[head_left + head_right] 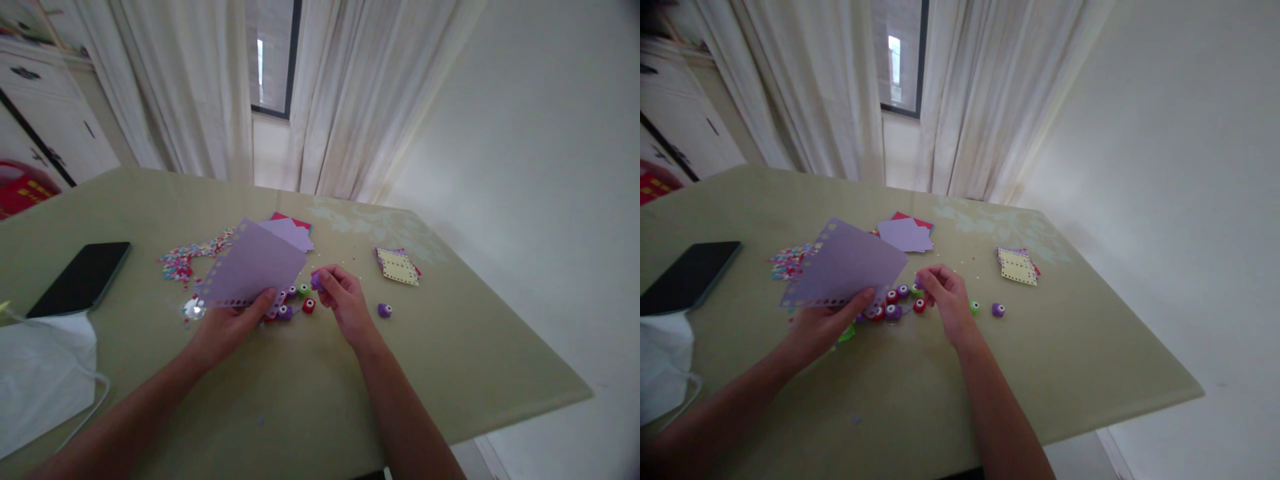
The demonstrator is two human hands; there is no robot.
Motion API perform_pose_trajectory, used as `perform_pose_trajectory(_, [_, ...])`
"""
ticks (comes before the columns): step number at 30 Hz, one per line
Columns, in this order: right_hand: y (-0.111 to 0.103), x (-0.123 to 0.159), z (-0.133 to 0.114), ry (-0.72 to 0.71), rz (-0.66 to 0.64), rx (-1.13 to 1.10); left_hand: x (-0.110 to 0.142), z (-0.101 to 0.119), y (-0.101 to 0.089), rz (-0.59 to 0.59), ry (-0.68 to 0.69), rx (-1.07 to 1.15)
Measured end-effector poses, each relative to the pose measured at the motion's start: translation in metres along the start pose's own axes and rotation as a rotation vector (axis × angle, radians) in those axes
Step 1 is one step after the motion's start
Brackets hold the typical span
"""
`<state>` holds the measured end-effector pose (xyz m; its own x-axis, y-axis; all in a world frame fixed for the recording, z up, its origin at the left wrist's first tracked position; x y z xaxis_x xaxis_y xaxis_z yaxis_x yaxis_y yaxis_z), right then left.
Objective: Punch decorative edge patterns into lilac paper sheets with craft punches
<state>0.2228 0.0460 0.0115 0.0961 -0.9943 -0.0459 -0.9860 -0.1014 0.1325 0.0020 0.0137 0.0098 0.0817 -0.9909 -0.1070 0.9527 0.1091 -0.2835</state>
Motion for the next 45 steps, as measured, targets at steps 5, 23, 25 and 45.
perform_pose_trajectory(5, [-0.021,-0.008,-0.004,-0.118,0.11,0.382,0.002,-0.004,-0.001,0.003,-0.003,0.026])
perform_pose_trajectory(23, [-0.018,-0.007,0.006,-0.243,0.104,1.124,-0.003,-0.006,0.001,-0.024,-0.056,0.099])
perform_pose_trajectory(25, [-0.036,-0.002,-0.01,-0.22,0.194,1.178,-0.005,-0.006,0.0,-0.048,-0.06,0.171])
perform_pose_trajectory(45, [-0.012,0.0,0.045,-0.224,0.346,0.412,-0.002,0.008,0.002,0.207,0.038,0.134])
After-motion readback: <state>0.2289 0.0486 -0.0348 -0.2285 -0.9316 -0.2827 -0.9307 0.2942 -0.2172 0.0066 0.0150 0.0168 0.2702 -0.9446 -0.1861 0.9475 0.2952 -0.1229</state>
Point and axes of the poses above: each hand's wrist, its own x-axis away from the middle knuckle, its own y-axis out of the palm, z = x × y, the point moved 2 cm from there along -x, towards the middle knuckle, and after that the axes turned 1 degree about -y, right-handed, at the moved point
